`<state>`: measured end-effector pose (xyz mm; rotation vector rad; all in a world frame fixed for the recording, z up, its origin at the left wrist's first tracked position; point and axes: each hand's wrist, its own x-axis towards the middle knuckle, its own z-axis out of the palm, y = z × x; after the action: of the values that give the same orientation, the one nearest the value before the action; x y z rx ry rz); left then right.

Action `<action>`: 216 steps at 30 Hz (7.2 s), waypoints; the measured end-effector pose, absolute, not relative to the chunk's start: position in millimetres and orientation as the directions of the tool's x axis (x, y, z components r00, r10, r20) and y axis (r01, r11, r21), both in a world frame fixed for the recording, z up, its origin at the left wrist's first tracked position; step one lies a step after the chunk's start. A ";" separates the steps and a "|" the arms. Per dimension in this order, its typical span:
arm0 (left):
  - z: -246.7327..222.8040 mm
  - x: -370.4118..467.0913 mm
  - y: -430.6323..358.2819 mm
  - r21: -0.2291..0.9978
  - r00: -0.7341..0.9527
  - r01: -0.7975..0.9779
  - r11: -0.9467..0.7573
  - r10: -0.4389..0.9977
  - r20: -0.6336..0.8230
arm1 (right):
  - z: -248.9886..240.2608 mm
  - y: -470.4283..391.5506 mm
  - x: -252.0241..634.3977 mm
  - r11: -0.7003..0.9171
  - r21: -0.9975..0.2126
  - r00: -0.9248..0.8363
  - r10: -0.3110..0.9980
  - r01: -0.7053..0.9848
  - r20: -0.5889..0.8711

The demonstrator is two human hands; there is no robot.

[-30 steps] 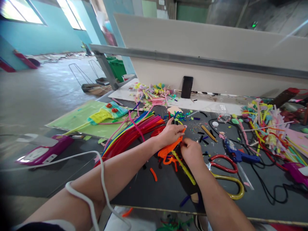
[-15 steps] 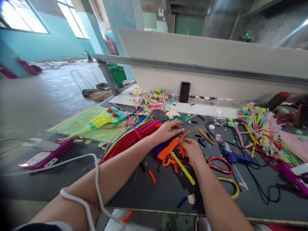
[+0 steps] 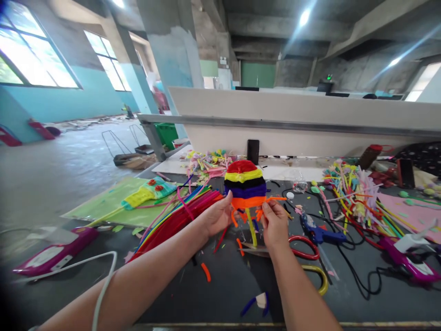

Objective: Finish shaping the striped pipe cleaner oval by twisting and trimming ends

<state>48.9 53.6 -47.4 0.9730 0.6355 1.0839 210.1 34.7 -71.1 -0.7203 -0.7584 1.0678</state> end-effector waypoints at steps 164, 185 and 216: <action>-61.0 43.9 32.8 0.808 0.251 -0.568 0.156 0.968 -0.010 | -70.0 28.7 187.5 0.240 -0.935 0.089 0.970 -0.260 0.225; -64.5 18.2 47.3 0.831 0.479 -0.484 0.276 0.878 -0.012 | -57.1 30.1 219.6 0.025 -0.928 -0.216 0.970 -0.372 0.113; -62.8 19.2 47.5 0.847 0.380 -0.479 0.229 0.924 -0.035 | -62.4 22.8 222.8 0.629 -0.446 -0.165 0.676 0.637 0.718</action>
<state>19.2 47.5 -62.8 0.8669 0.6216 1.0560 222.8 22.8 -62.4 -1.0493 -1.8602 0.0493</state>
